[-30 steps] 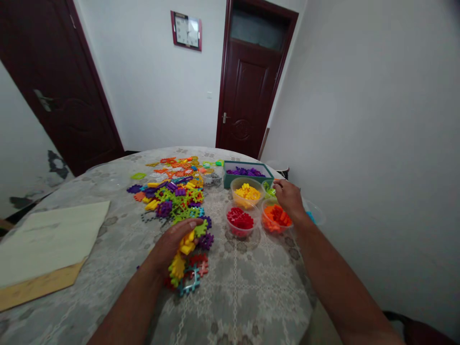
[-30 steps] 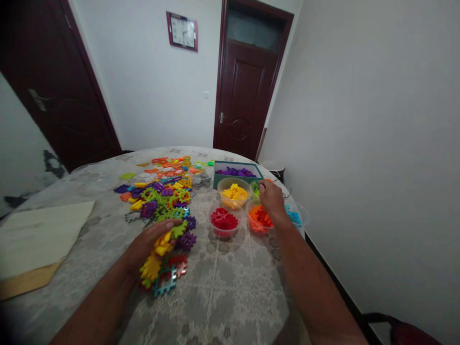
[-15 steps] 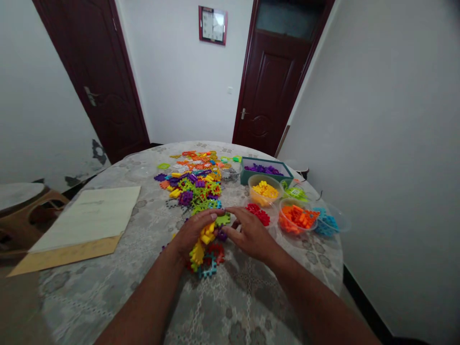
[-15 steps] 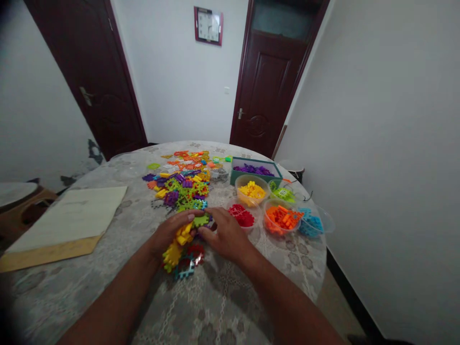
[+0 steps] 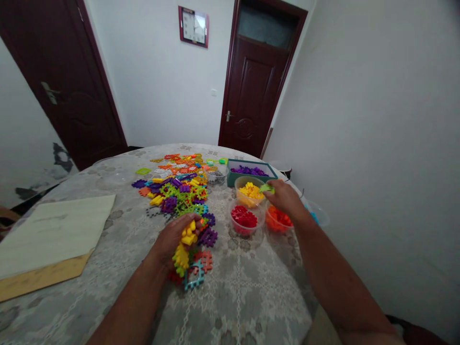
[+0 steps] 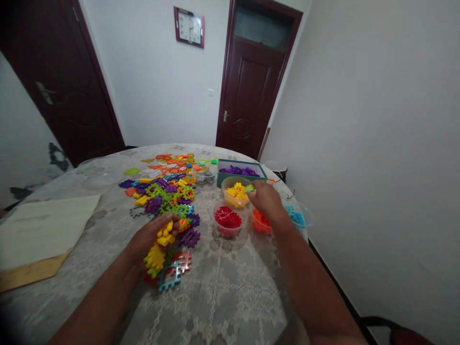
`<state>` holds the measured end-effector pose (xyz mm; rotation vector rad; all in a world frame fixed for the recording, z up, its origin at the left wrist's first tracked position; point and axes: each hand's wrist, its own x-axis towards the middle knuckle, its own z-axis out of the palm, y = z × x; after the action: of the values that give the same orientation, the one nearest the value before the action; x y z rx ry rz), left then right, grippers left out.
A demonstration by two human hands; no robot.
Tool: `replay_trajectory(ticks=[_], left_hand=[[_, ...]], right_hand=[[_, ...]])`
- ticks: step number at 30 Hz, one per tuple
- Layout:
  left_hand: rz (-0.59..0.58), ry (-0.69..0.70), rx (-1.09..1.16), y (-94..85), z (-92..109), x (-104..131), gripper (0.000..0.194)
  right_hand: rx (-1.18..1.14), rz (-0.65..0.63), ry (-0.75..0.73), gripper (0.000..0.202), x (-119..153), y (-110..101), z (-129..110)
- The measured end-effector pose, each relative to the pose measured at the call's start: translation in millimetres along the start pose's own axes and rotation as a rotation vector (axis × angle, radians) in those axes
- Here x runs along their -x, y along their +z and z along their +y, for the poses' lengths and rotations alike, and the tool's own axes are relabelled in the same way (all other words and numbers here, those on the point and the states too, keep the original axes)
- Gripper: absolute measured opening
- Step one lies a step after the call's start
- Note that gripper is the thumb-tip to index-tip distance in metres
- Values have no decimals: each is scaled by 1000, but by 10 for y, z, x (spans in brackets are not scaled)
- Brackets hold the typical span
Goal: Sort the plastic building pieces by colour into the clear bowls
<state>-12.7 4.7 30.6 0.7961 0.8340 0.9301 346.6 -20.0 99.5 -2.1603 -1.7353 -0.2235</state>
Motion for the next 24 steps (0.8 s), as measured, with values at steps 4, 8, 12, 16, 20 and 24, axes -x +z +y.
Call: replay_trajectory(ticks=[4,8,12,16,20,24], left_hand=[[-1,0,-16,20,1,5,33],[-13,-23,-15,-16,-24,-43,37],[-10,-18,21,-37,-57,-69,37],[5,-25,73,-14,-69,-52,35],[-14,-11,106,3,-59,-40,35],[-24,13,70,10,-85,-39,39]], right_hand=[[133,106,138,43,-281,81,401],[94,267,112,41,-247,160,458],[-66,342,-13,33,-4,173,167],[-336,246,-167,28,458,214,-452],[-566,3,-345,25,959,321,-1117],[-667,-53,-450,32,1131,468,-1528]])
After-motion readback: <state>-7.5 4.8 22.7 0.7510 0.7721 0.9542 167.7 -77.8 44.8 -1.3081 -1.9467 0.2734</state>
